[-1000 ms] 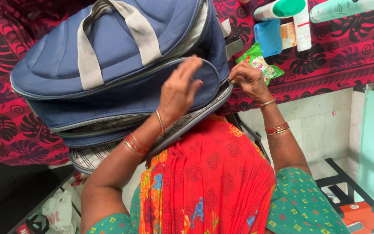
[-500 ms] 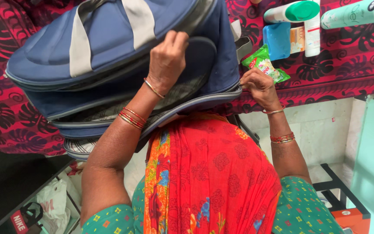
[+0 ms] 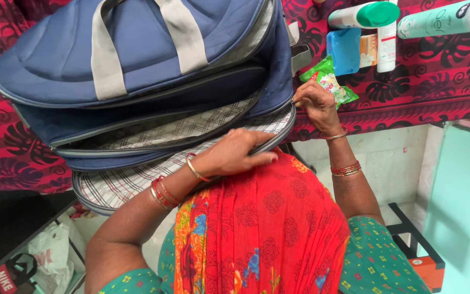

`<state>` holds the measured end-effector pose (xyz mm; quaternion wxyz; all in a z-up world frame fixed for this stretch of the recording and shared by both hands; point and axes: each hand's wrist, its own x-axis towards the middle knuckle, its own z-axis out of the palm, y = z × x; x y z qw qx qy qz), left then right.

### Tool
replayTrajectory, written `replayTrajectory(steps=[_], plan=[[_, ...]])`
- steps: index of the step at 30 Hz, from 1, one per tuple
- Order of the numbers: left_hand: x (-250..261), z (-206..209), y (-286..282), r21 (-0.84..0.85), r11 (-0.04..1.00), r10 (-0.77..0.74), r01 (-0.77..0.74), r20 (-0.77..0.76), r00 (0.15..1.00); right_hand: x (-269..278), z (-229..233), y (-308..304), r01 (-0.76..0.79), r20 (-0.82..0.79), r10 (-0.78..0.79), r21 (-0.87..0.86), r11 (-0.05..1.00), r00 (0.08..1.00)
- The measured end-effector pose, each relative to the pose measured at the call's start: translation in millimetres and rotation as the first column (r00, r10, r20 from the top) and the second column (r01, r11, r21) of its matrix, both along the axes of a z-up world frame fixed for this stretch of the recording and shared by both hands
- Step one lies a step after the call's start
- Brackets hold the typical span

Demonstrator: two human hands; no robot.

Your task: The person repeatedly takes folded clothes out of a blue duffel bag, unfolds them, and places them into a wardrobe. The person then zips the bag closed.

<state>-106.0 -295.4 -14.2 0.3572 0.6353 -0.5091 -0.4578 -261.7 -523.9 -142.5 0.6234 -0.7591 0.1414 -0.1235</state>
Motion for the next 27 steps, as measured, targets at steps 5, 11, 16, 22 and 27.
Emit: replayTrajectory(steps=[5, 11, 16, 22, 27], plan=[[-15.1, 9.2, 11.7, 0.038, 0.999, 0.036, -0.034, -0.052, 0.998, 6.4, 20.9, 6.2, -0.054, -0.005, 0.054, -0.085, 0.995, 0.999], [-21.8, 8.1, 15.1, 0.035, 0.995, 0.095, -0.095, 0.005, 0.995, 12.3, 42.4, 10.1, -0.154, -0.006, 0.156, -0.227, 0.962, 0.988], [-28.2, 2.6, 19.7, -0.021, 0.993, 0.117, -0.117, -0.009, 0.993, 16.6, 54.6, 15.9, -0.216, -0.036, 0.215, -0.3, 0.929, 0.976], [-10.6, -31.9, 24.0, 0.177, 0.912, 0.405, -0.37, -0.25, 0.88, 17.9, 57.1, 17.6, -0.23, -0.085, 0.213, -0.335, 0.914, 0.973], [25.1, -81.8, 59.8, -0.021, 0.928, 0.364, -0.371, 0.25, 0.897, 15.8, 55.3, 16.0, -0.227, -0.083, 0.212, -0.313, 0.922, 0.974]])
